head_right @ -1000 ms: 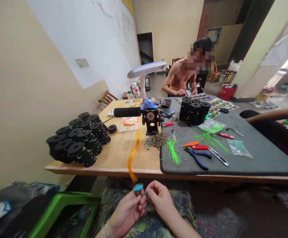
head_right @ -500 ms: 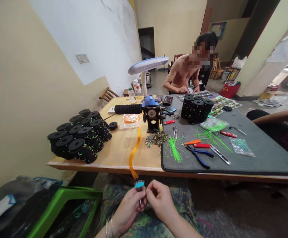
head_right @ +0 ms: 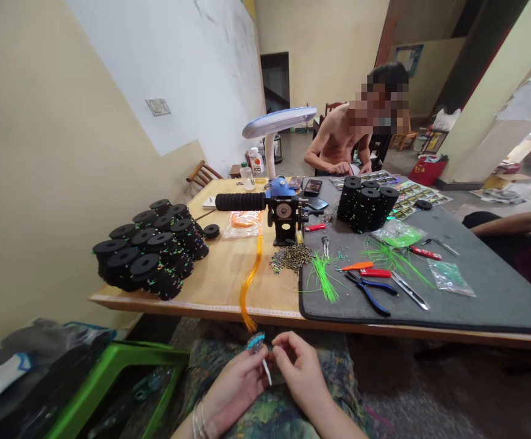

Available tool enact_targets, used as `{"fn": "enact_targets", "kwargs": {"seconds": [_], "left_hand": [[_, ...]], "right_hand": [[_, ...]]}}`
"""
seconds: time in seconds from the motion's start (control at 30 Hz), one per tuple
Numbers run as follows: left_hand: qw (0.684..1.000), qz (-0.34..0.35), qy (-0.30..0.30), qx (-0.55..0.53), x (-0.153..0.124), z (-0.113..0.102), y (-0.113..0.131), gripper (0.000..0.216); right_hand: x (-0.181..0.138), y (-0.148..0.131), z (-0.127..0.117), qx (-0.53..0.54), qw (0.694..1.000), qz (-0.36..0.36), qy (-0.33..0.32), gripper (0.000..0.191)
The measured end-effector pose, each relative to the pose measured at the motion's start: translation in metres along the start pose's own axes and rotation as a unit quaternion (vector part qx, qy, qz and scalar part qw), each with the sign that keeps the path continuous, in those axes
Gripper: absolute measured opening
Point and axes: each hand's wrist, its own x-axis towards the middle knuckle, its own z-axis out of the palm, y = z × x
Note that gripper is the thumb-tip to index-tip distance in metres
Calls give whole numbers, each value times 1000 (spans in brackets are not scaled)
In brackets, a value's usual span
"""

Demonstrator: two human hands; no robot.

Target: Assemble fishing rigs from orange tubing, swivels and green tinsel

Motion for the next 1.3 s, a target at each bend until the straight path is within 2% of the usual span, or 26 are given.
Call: {"fn": "enact_targets", "kwargs": {"seconds": [0.17,0.4,0.7,1.13,1.3], "left_hand": [[1000,-20,20,-11,5,-3,0,15],[999,-40,28,-20,4,-3,2,7],[999,-37,15,-26,9,-9,-2,8],[999,-47,5,-9,7,-5,-1,8],[999,-24,-9,22,6,-4,-3,20]], "right_hand": [[0,3,2,-19,1000,-6,-8,21],[2,7,7,-7,1000,-3,-18,23],[3,10,8,-14,1000,5,-19,25],[4,9,8,9,999,17,-25,24],[4,8,9,23,999,28,-27,26]]}}
